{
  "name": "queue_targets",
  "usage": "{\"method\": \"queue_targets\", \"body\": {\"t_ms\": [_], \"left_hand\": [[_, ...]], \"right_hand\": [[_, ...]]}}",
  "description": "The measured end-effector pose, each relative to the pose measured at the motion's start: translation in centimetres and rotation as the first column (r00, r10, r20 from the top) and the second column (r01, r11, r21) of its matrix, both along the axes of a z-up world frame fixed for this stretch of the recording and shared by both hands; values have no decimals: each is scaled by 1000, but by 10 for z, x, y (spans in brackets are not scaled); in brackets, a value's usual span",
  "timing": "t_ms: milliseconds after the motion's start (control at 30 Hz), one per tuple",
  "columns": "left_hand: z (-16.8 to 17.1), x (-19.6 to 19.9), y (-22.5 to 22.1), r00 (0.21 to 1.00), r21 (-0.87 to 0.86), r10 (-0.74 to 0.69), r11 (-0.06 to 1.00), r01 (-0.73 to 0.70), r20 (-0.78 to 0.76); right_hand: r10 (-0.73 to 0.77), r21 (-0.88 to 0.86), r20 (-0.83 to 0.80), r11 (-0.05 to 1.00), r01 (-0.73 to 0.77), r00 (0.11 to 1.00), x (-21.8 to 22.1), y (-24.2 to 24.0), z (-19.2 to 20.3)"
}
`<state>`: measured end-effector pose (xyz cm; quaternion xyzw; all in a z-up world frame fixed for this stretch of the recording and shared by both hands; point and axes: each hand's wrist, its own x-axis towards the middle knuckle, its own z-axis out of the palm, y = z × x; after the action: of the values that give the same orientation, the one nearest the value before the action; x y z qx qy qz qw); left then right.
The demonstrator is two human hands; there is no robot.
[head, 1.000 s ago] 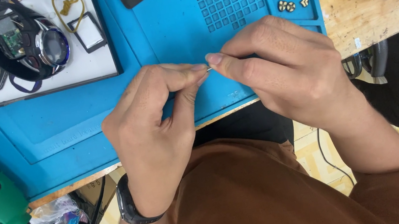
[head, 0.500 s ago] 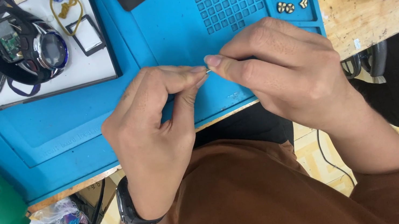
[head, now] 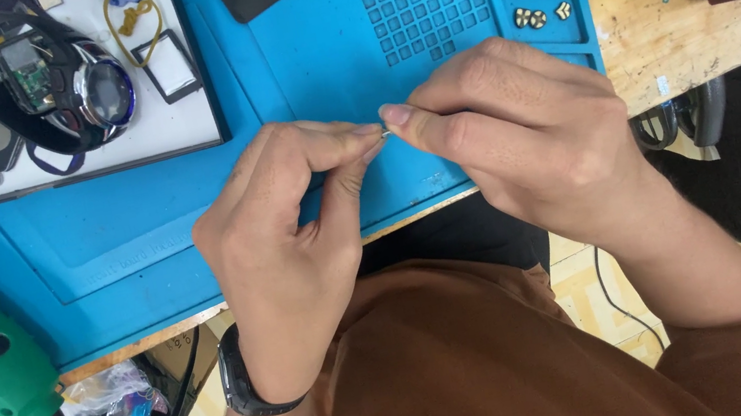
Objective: Repairing a watch by carefully aligning and connecting small electronic components on a repair bench.
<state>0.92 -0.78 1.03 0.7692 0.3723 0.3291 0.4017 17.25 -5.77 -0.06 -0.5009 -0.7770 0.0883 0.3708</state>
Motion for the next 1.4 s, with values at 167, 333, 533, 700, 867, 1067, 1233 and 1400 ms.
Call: {"method": "queue_targets", "body": {"t_ms": [167, 333, 533, 700, 867, 1067, 1233, 1400], "left_hand": [[1, 0, 0, 1000, -7, -1, 1000, 1, -7], [1, 0, 0, 1000, -1, -4, 1000, 4, -6], [2, 0, 1, 1000, -13, -9, 1000, 9, -15], [1, 1, 0, 1000, -28, -2, 1000, 1, -18], [2, 2, 0, 1000, -26, -4, 1000, 4, -30], [1, 0, 1, 999, -27, -15, 1000, 14, -31], [2, 0, 2, 1000, -31, -18, 999, 18, -17], [2, -2, 2, 1000, -21, -24, 999, 23, -10]], "right_hand": [[-5, -5, 5, 1000, 5, 1000, 0, -1, -1], [6, -12, -12, 1000, -7, 1000, 1, 0, 1], [1, -11, -7, 1000, -1, 1000, 2, 0, 0], [-9, -16, -9, 1000, 9, 1000, 2, -2, -2], [-5, -60, -33, 998, 3, 999, 3, -2, 0], [13, -54, -32, 998, -15, 999, 3, 0, 1], [7, -38, -27, 999, -8, 1000, 1, 1, 0], [0, -45, -25, 999, -1, 1000, -1, 0, 2]]}}
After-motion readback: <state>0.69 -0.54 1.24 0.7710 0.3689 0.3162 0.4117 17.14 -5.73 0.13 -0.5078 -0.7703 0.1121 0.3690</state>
